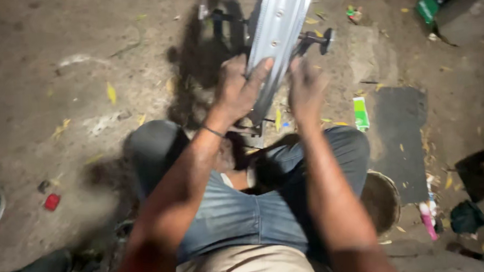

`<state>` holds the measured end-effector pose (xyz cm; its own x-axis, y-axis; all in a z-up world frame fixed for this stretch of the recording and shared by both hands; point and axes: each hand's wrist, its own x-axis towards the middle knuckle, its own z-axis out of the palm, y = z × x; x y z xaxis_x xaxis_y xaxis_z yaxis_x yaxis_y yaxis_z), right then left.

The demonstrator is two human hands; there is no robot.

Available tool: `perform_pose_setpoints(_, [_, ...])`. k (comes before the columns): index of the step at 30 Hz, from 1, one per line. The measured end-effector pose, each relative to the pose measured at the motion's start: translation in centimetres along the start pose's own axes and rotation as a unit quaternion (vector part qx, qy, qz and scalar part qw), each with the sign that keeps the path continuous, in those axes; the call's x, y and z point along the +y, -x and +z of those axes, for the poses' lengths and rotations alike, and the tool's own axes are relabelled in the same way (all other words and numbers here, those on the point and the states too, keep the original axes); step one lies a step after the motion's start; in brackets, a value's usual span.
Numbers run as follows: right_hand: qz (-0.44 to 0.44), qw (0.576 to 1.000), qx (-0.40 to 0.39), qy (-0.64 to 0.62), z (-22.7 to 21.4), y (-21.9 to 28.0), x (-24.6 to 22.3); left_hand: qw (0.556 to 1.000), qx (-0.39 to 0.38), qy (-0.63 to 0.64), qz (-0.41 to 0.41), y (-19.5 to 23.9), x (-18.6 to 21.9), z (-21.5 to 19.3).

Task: The person sits on the ground and uses a spoke wrench to tighten the spokes on a bicycle wheel mounted in a truing stand. They rotate the wheel and adjust multiple spokes throughout the clip.

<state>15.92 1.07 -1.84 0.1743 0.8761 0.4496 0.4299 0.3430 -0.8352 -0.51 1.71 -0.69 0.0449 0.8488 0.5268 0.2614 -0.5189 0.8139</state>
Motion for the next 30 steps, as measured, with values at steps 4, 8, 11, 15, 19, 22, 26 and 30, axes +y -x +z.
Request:
perform_pose_setpoints(4, [0.104, 0.994, -0.031, -0.009, 0.3, 5.0, 0.9, 0.993, -0.025, 0.087, -0.07, -1.1, 0.3, 0.1])
perform_pose_setpoints(8, [0.066, 0.998, 0.003, -0.013, -0.3, 1.8, 2.2, 0.994, 0.023, 0.105, 0.03, -1.5, 1.2, -0.6])
perform_pose_setpoints(11, [0.008, 0.998, 0.038, -0.054, -3.1, -0.1, 1.5, 0.993, 0.05, 0.071, 0.078, 0.7, 1.7, -0.5])
perform_pose_setpoints(15, [-0.018, 0.996, -0.041, -0.071, -4.6, 0.7, -0.1, 0.982, 0.03, 0.173, -0.073, 2.9, 0.4, 0.1])
perform_pose_setpoints(19, [-0.004, 0.998, -0.048, 0.031, -4.2, 0.6, -1.7, 0.98, 0.023, 0.179, -0.08, 2.8, -0.8, 1.2])
perform_pose_setpoints(22, [-0.079, 0.993, -0.089, 0.01, -3.9, -1.5, -4.2, 0.963, 0.022, 0.255, -0.089, 2.0, -0.7, 0.8])
perform_pose_setpoints(26, [-0.116, 0.979, -0.164, 0.024, -5.6, -4.8, -6.4, 0.962, 0.025, 0.255, -0.09, 2.0, -0.1, 0.5])
perform_pose_setpoints(30, [-0.196, 0.928, -0.292, 0.122, -7.7, -8.1, -4.8, 0.962, 0.013, 0.263, -0.074, 2.4, 0.5, 0.3])
